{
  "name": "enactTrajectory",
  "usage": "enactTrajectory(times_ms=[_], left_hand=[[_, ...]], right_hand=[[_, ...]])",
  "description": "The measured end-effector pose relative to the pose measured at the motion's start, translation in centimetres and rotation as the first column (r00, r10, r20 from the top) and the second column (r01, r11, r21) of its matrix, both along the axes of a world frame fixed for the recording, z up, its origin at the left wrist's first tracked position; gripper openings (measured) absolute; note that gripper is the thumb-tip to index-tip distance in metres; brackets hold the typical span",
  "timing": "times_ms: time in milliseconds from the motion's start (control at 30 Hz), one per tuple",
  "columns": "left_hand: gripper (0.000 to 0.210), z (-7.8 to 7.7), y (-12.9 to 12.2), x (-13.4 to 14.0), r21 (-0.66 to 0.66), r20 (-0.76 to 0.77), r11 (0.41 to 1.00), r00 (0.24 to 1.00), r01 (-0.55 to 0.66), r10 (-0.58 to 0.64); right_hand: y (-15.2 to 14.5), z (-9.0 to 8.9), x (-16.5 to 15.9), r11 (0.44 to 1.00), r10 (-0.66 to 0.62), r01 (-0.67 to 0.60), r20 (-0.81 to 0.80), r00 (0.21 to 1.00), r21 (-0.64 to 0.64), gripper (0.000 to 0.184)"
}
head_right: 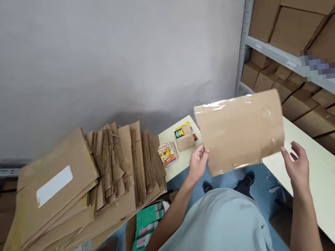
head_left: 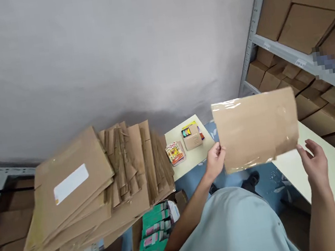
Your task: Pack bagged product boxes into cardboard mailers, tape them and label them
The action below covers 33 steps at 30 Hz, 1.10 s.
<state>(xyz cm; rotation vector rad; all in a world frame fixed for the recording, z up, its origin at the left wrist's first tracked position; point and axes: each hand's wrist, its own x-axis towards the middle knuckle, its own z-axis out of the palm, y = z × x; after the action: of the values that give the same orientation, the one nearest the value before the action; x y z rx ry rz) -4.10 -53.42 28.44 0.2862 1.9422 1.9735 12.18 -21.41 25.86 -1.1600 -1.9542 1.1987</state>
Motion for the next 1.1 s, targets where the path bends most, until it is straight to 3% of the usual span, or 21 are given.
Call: enactTrajectory(times_ms=[67, 167, 300, 433, 667, 867, 967, 1100], left_hand=[[0.041, -0.7, 4.7, 0.5, -0.026, -0.002, 0.997, 0.997, 0.078, -0.079], [0.041, -1.6, 11.7, 1.1, -0.09, -0.018, 0.985, 0.989, 0.147, -0.149], [0.042, -2.9, 20.0, 0.6, -0.223, -0.127, 0.967, 0.98, 0.123, -0.154], [0.048, -5.1, 26.2, -0.9, -0.328, -0.311, 0.936, 0.92, 0.129, -0.236], [0.051, -9.7, 32.3, -3.4, -0.408, -0.213, 0.853, 0.874, 0.325, -0.436], [0.044, -13.1, 35.7, -2.9, -0.389, -0.088, 0.747, 0.785, 0.539, -0.613], [0.041, -13.7, 36.7, -2.5, -0.374, -0.043, 0.678, 0.719, 0.633, -0.694], [0.043, -12.5, 37.5, -3.1, -0.342, -0.019, 0.647, 0.683, 0.682, -0.73]], right_hand=[[4.9, -2.4, 2.3, 0.997, -0.008, 0.007, -0.009, 1.0, -0.077, 0.083], [10.7, -4.7, 6.0, 0.992, -0.019, 0.014, -0.041, 0.999, -0.128, 0.072], [15.9, -5.4, 10.9, 0.979, -0.099, 0.084, -0.075, 0.992, -0.186, 0.056], [18.4, -6.2, 15.2, 0.964, -0.107, 0.091, -0.049, 0.993, -0.251, 0.048], [16.6, -10.0, 19.3, 0.94, -0.216, 0.236, 0.105, 0.971, -0.248, 0.046], [12.9, -11.7, 17.4, 0.937, -0.239, 0.258, 0.107, 0.965, -0.237, 0.036], [11.4, -11.7, 15.9, 0.919, -0.27, 0.298, 0.139, 0.953, -0.259, 0.031], [9.4, -10.0, 14.9, 0.858, -0.385, 0.42, 0.17, 0.907, -0.297, 0.036]])
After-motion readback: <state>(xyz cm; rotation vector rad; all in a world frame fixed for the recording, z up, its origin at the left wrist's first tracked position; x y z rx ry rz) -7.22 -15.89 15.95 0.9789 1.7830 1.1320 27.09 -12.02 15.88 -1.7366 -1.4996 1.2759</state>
